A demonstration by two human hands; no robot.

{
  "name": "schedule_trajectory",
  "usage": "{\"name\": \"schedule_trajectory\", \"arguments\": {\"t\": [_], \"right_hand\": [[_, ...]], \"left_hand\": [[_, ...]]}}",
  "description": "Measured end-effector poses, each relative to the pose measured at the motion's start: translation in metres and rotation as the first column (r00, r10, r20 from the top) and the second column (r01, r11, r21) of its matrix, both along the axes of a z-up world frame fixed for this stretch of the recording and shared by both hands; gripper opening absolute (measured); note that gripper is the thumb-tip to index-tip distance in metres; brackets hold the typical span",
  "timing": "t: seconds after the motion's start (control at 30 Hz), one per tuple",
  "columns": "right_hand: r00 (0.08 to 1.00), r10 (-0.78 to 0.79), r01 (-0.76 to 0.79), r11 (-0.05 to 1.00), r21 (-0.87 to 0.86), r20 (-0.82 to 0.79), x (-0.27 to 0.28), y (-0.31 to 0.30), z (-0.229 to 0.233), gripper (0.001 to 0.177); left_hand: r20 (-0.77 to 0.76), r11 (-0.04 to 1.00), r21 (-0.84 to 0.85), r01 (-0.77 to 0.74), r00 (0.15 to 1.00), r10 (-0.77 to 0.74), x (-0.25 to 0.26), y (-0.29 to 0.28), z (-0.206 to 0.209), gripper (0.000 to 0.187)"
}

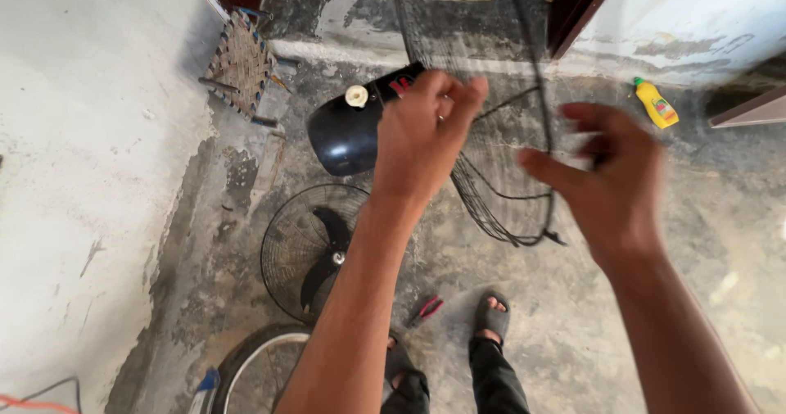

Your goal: The person uses a screwdriver to remove screws from the rear housing of a standing electric fan. They detach the rear motor cover and then remove the front wire cage, leaving the fan blades exposed on the motor shaft.

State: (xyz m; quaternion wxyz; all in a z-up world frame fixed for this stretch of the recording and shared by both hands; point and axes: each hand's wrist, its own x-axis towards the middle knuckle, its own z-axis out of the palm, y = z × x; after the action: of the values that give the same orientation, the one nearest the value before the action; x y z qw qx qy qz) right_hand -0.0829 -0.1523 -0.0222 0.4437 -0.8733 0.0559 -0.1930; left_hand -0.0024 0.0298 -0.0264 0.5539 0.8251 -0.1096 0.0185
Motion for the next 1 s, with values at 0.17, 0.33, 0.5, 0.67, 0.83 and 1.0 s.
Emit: {"name": "schedule_trajectory", "arguments": {"t": [0.17, 0.33, 0.5, 0.67, 0.83, 1.0], "right_hand": [[0.995, -0.077, 0.067, 0.988, 0.138, 0.069, -0.047, 0.029, 0.007, 0.03], [0.977, 0.103, 0.02, 0.828, 0.56, -0.188, -0.058, 0.079, -0.039, 0.032], [0.924, 0.133, 0.157, 0.724, 0.671, -0.36, -0.033, 0.105, -0.11, 0.037], [0.971, 0.187, -0.026, 0.704, 0.71, -0.15, -0.02, 0.112, -0.17, 0.04], [0.988, 0.155, -0.111, 0.779, 0.617, -0.018, -0.001, 0.116, -0.218, 0.043], [0.979, 0.118, -0.188, 0.842, 0.506, 0.168, 0.01, 0.125, -0.257, 0.05]], "left_hand": [[0.187, 0.997, 0.06, 0.057, 0.98, -0.068, 0.006, 0.029, -0.038, 0.033], [0.38, 0.98, 0.189, -0.058, 0.925, -0.019, 0.018, 0.049, -0.088, 0.016], [0.576, 0.932, 0.276, -0.236, 0.817, 0.036, 0.034, 0.056, -0.138, 0.034], [0.727, 0.87, 0.32, -0.374, 0.686, 0.027, 0.041, 0.057, -0.181, 0.063], [0.8, 0.848, 0.28, -0.45, 0.598, 0.053, 0.045, 0.053, -0.205, 0.078], [0.85, 0.831, 0.293, -0.473, 0.527, 0.0, 0.049, 0.063, -0.211, 0.098]]}}
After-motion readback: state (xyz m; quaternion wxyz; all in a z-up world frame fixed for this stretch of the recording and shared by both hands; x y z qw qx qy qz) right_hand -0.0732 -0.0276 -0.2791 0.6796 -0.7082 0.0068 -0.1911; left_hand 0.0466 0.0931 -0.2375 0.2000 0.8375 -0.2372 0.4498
